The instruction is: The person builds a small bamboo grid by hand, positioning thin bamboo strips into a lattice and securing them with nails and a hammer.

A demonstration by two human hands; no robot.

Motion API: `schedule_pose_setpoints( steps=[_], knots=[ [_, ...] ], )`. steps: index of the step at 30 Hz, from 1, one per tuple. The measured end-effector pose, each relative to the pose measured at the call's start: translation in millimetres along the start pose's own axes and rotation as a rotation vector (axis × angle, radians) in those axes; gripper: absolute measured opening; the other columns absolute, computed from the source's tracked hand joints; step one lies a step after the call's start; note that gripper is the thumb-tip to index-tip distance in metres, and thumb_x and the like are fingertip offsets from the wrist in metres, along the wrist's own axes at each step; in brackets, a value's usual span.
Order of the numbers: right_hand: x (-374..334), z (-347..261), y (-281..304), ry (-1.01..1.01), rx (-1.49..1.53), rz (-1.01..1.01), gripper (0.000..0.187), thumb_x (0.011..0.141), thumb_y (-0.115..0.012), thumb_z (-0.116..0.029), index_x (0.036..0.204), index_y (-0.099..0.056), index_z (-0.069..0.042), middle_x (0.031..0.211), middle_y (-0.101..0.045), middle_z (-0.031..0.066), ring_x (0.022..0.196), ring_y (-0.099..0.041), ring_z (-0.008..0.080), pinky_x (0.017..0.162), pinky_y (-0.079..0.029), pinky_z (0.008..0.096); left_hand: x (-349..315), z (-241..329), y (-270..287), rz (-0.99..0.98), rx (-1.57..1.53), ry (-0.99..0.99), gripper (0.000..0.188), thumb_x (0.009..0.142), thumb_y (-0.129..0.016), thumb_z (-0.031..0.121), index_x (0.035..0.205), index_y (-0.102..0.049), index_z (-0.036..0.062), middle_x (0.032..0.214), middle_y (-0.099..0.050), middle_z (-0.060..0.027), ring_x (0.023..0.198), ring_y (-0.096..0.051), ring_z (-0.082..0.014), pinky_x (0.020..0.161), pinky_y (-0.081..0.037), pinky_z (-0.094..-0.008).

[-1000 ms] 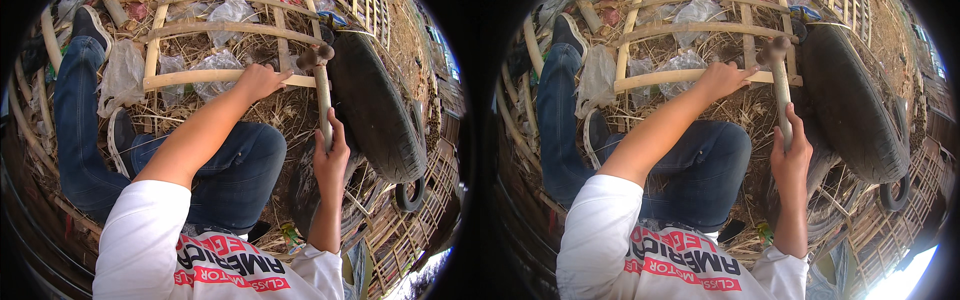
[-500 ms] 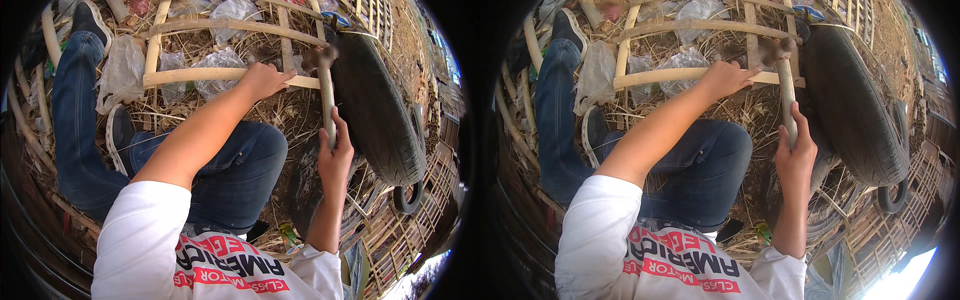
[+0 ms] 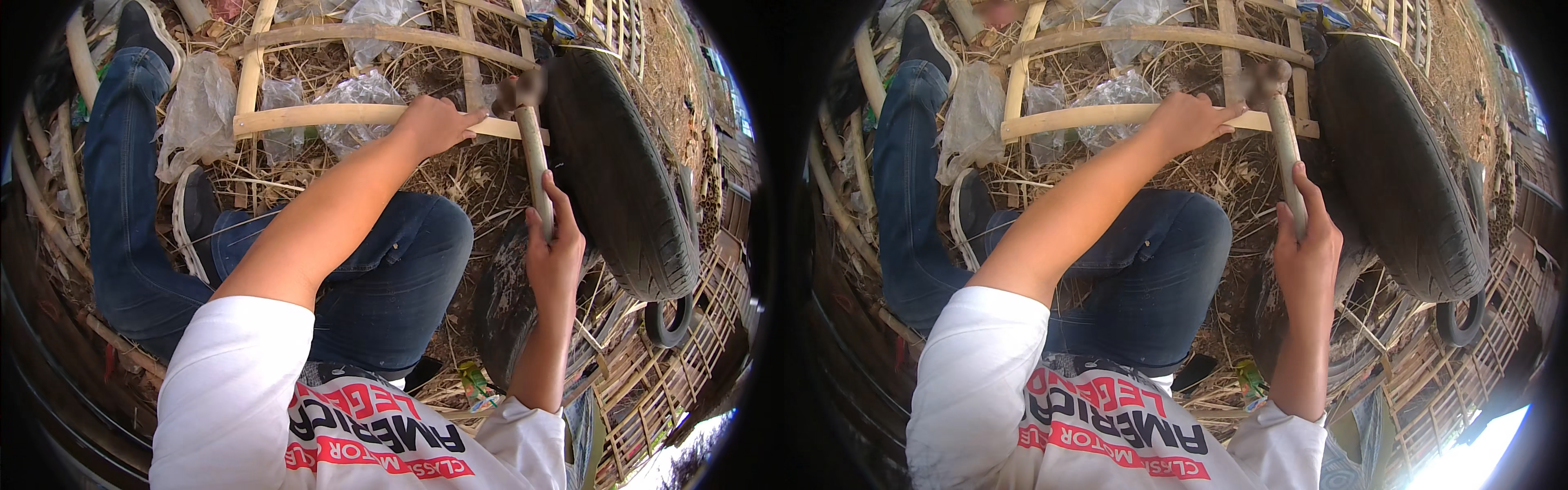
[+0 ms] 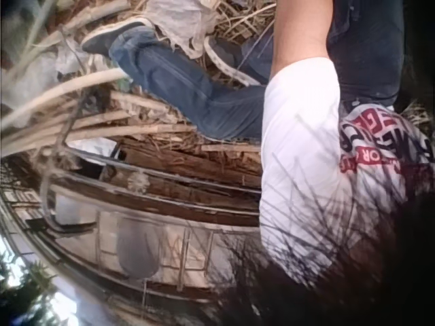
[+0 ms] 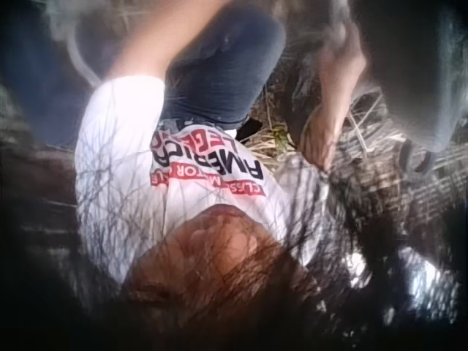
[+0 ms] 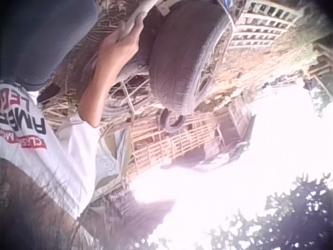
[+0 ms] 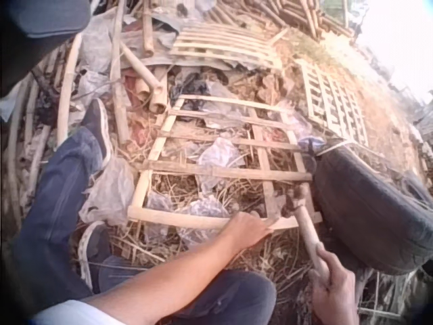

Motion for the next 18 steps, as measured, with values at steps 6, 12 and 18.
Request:
schedule_pose_setpoints(
  steps=[6, 12, 18],
  knots=[
    [8.6, 2.8, -17.7, -0.006, -0.112, -0.067, 0.044, 0.090, -0.059, 0.000, 0.132, -0.053, -0.010, 0.098, -0.069, 0.0222, 0.088, -0.071, 0.0314, 0.075, -0.052, 0.0363, 2.2, -6.9, -4.0, 0.006, 0.058, 0.021, 0.042, 0.093, -0.051, 0.050, 0.132, -0.056, 0.0343, 0.074, -0.066, -0.0082, 0.070, -0.068, -0.0250, 0.059, -0.053, -0.0391],
    [1.0, 0.2, -15.0, -0.094, -0.020, -0.056, 0.045, 0.091, -0.059, -0.003, 0.133, -0.053, -0.014, 0.094, -0.067, 0.0246, 0.080, -0.069, 0.0335, 0.074, -0.051, 0.0345, 6.6, -8.8, 11.7, 0.134, -0.007, -0.035, 0.041, 0.094, -0.051, 0.050, 0.130, -0.057, 0.0320, 0.074, -0.065, -0.0102, 0.068, -0.068, -0.0263, 0.058, -0.053, -0.0384],
    [-8.3, -2.0, -1.1, -0.033, -0.010, 0.090, 0.044, 0.091, -0.060, -0.003, 0.133, -0.053, -0.014, 0.089, -0.067, 0.0230, 0.077, -0.069, 0.0250, 0.072, -0.050, 0.0329, 9.6, -5.6, -1.5, 0.044, 0.034, -0.016, 0.043, 0.094, -0.050, 0.050, 0.132, -0.055, 0.0325, 0.074, -0.066, -0.0106, 0.066, -0.068, -0.0273, 0.057, -0.053, -0.0403]
  ],
)
Point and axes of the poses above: each hand's wrist, its own x-axis towards the middle knuckle, its own y-axis out of the back of the hand, z = x × y, the point moved 8 cm from there along x, towards the middle knuckle
